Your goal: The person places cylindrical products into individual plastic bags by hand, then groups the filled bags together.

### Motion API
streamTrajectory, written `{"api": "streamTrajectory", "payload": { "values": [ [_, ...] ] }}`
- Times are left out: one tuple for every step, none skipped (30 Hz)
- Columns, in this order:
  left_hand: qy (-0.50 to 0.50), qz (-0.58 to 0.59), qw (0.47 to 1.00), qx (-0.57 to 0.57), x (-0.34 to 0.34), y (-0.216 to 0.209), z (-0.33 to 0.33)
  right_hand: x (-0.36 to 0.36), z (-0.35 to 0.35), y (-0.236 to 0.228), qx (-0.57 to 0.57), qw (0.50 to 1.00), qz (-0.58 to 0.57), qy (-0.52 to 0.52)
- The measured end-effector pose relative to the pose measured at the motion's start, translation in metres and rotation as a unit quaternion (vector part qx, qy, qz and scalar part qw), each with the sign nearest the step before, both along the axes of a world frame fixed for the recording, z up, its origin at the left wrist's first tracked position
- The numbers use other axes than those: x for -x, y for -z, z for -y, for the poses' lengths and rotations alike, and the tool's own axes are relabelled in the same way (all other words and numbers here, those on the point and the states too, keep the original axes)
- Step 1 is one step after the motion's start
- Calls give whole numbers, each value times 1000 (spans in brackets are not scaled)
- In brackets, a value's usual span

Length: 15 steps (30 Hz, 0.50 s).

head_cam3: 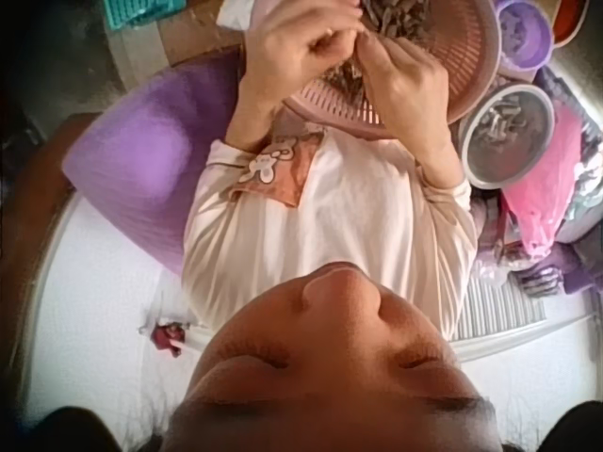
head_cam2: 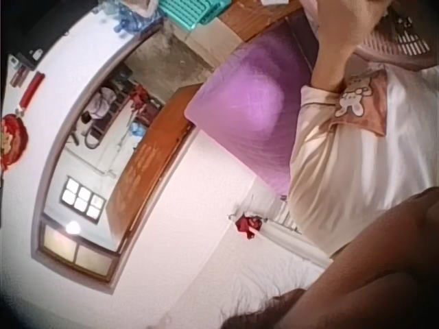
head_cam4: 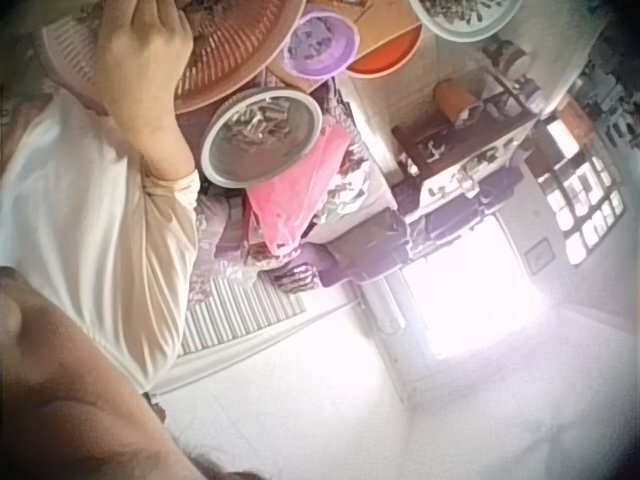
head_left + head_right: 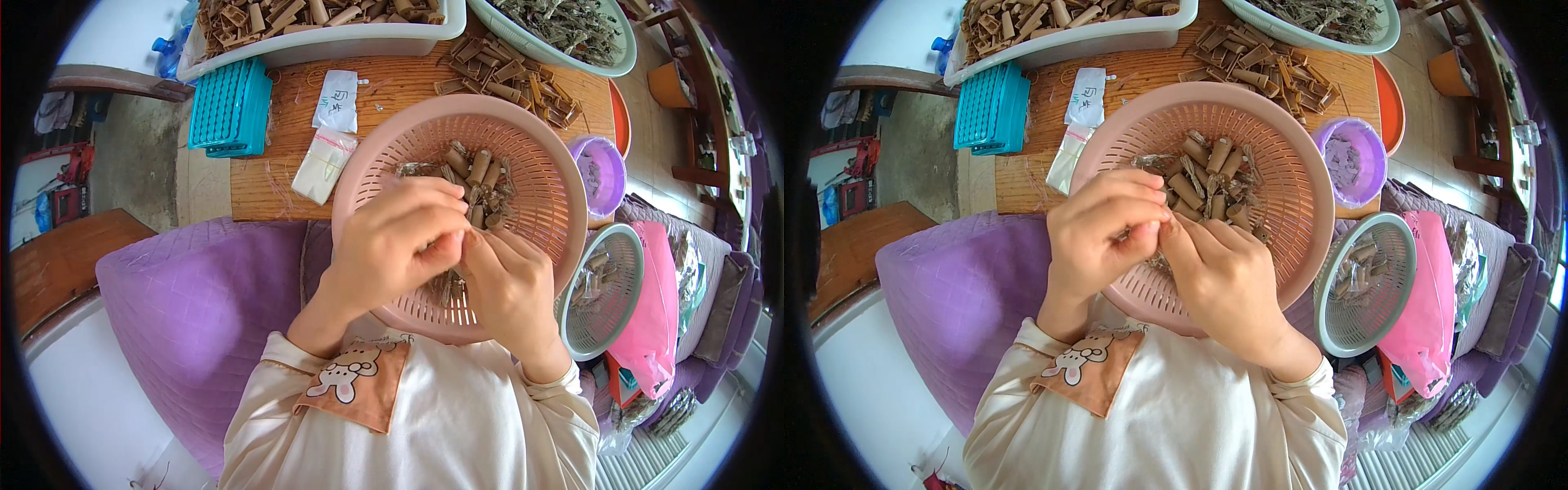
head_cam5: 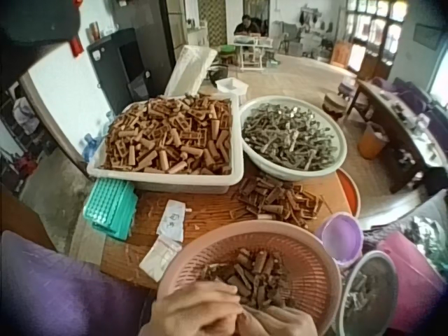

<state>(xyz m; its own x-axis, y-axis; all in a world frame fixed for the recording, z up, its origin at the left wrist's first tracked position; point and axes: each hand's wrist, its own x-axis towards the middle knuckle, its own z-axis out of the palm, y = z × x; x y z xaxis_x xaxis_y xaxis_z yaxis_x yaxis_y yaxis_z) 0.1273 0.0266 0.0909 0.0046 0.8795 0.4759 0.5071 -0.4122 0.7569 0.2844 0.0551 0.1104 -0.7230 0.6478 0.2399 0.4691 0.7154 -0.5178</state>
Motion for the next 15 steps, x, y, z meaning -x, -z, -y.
{"api": "streamTrajectory", "payload": {
  "values": [
    [-44, 0, 999, 6, 3, 2, -2, 1, 1, -1, 3, 1000, -16, 0],
    [-88, 1, 996, 12, 7, 4, -4, 1, 1, -2, 5, 999, -32, 0],
    [-125, 93, 988, -6, 18, 12, -11, 0, 0, -4, 5, 999, -32, 2],
    [-166, 181, 969, -22, 34, 20, -13, 0, 1, -8, 39, 997, -61, 4],
    [-271, 220, 937, 2, 48, 18, -11, 0, 0, -10, 73, 993, -89, 8],
    [-342, 250, 905, -31, 53, 12, -10, -1, -1, -8, 74, 991, -108, 20],
    [-344, 250, 905, -31, 52, 8, -6, 1, -1, -9, 74, 991, -108, 17],
    [-297, 139, 942, -72, 48, 5, 0, 0, 0, -9, 123, 985, -112, 47],
    [-245, 25, 963, -113, 43, 1, 7, -1, 0, -9, 173, 975, -116, 75],
    [-177, -24, 974, -138, 32, -3, 8, -3, -1, -7, 176, 972, -130, 84],
    [-115, -76, 977, -160, 21, -8, 11, 0, -2, -10, 177, 972, -130, 81],
    [-97, -74, 979, -165, 11, -9, 14, 3, -2, -14, 198, 968, -126, 88],
    [-79, -72, 980, -169, 3, -8, 16, 4, -1, -16, 219, 964, -121, 95],
    [-81, -72, 980, -169, -3, -6, 15, 5, 0, -15, 220, 964, -121, 93],
    [-82, -74, 980, -166, -6, -5, 13, 6, -1, -13, 194, 970, -125, 75]
  ]
}}
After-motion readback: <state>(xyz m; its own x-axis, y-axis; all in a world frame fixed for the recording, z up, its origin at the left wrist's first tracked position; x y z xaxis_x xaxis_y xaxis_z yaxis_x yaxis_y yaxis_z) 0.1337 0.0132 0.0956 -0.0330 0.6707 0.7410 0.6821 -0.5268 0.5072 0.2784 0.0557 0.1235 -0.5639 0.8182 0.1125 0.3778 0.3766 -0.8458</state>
